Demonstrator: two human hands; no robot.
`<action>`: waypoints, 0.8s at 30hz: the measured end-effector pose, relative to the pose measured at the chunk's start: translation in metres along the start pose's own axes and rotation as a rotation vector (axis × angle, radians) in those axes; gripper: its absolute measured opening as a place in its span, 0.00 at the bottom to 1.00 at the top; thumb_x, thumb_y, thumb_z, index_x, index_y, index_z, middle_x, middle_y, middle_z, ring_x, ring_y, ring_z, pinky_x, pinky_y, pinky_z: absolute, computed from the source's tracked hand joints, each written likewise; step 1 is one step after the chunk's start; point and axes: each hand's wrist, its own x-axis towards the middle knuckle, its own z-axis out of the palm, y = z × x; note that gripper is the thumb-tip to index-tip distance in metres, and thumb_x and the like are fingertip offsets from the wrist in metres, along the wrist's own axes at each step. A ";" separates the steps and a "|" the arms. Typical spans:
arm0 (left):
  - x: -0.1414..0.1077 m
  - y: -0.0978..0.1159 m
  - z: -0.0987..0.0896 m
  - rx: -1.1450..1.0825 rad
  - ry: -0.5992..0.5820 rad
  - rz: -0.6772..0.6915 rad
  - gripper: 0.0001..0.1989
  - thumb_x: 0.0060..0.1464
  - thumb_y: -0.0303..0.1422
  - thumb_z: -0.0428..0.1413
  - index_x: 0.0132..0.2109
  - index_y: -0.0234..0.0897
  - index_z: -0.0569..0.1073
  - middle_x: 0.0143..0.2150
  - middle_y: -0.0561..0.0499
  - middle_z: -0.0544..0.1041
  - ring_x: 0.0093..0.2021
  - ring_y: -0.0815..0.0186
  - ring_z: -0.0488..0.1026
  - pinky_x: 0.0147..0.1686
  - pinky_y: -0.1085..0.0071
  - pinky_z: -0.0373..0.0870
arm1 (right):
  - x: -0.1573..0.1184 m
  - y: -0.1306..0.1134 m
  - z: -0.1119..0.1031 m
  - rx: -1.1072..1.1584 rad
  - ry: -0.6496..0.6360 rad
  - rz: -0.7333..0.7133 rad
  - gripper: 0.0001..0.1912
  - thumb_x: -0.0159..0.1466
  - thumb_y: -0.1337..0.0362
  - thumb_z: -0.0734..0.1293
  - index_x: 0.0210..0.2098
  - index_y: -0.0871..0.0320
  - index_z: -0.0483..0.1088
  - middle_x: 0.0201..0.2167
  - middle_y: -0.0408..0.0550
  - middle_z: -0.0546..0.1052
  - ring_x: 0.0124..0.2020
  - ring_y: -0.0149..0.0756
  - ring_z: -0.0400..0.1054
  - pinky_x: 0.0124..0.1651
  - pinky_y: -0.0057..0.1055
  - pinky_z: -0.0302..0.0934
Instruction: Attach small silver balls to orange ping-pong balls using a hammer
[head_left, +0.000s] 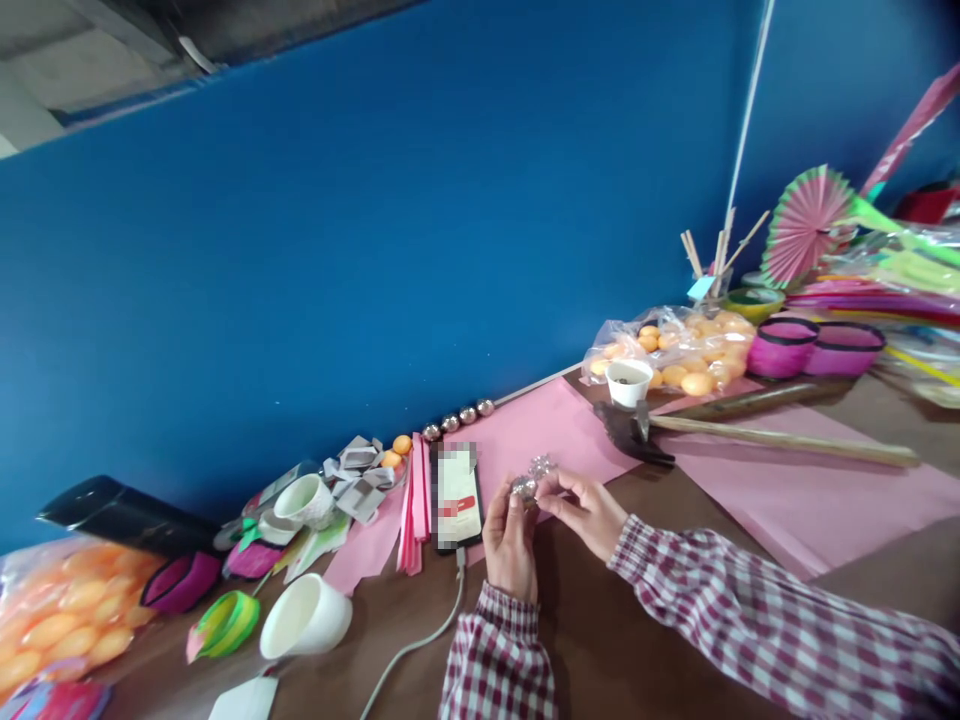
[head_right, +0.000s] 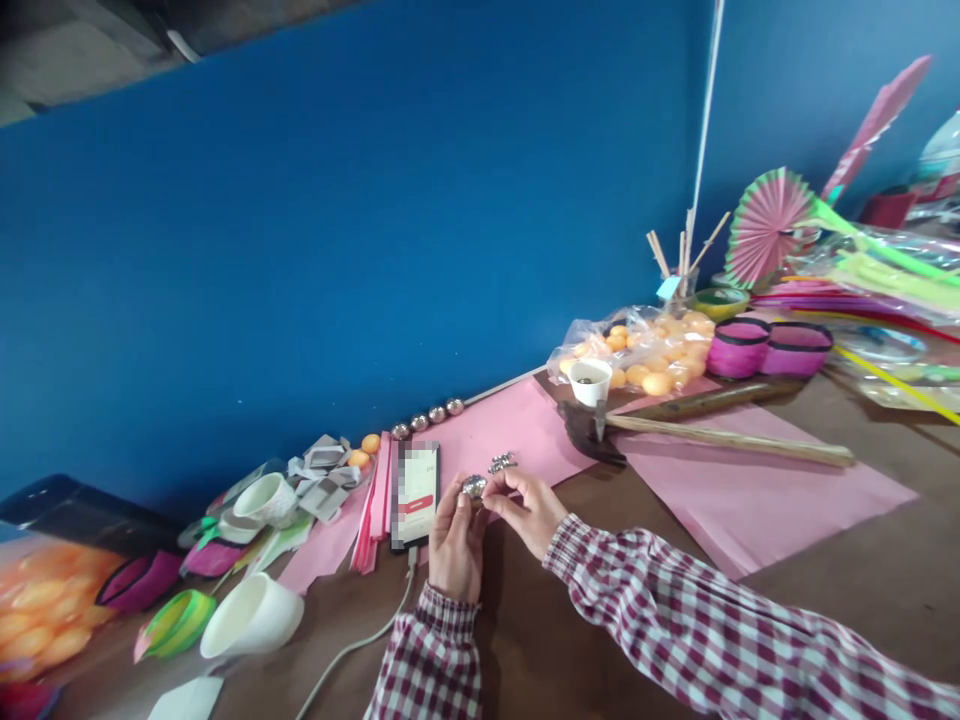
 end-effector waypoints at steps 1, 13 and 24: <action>0.000 0.000 0.001 0.005 0.001 0.003 0.18 0.45 0.34 0.56 0.45 0.38 0.70 0.46 0.45 0.72 0.48 0.60 0.67 0.45 0.66 0.65 | 0.000 0.001 0.000 0.002 0.004 0.009 0.08 0.57 0.61 0.61 0.28 0.60 0.66 0.28 0.44 0.72 0.31 0.31 0.65 0.36 0.29 0.60; 0.002 -0.004 -0.003 0.006 -0.067 0.011 0.21 0.44 0.33 0.57 0.48 0.38 0.68 0.47 0.45 0.72 0.49 0.60 0.66 0.49 0.65 0.62 | 0.004 0.008 -0.002 0.148 -0.021 0.107 0.11 0.54 0.58 0.64 0.26 0.61 0.66 0.32 0.46 0.71 0.34 0.32 0.66 0.38 0.29 0.61; 0.002 -0.005 -0.003 0.048 -0.048 0.034 0.20 0.43 0.33 0.57 0.47 0.39 0.69 0.48 0.46 0.71 0.50 0.60 0.65 0.49 0.65 0.61 | 0.004 0.006 -0.004 0.133 -0.015 0.116 0.12 0.53 0.57 0.64 0.25 0.61 0.67 0.27 0.44 0.70 0.32 0.32 0.66 0.36 0.28 0.61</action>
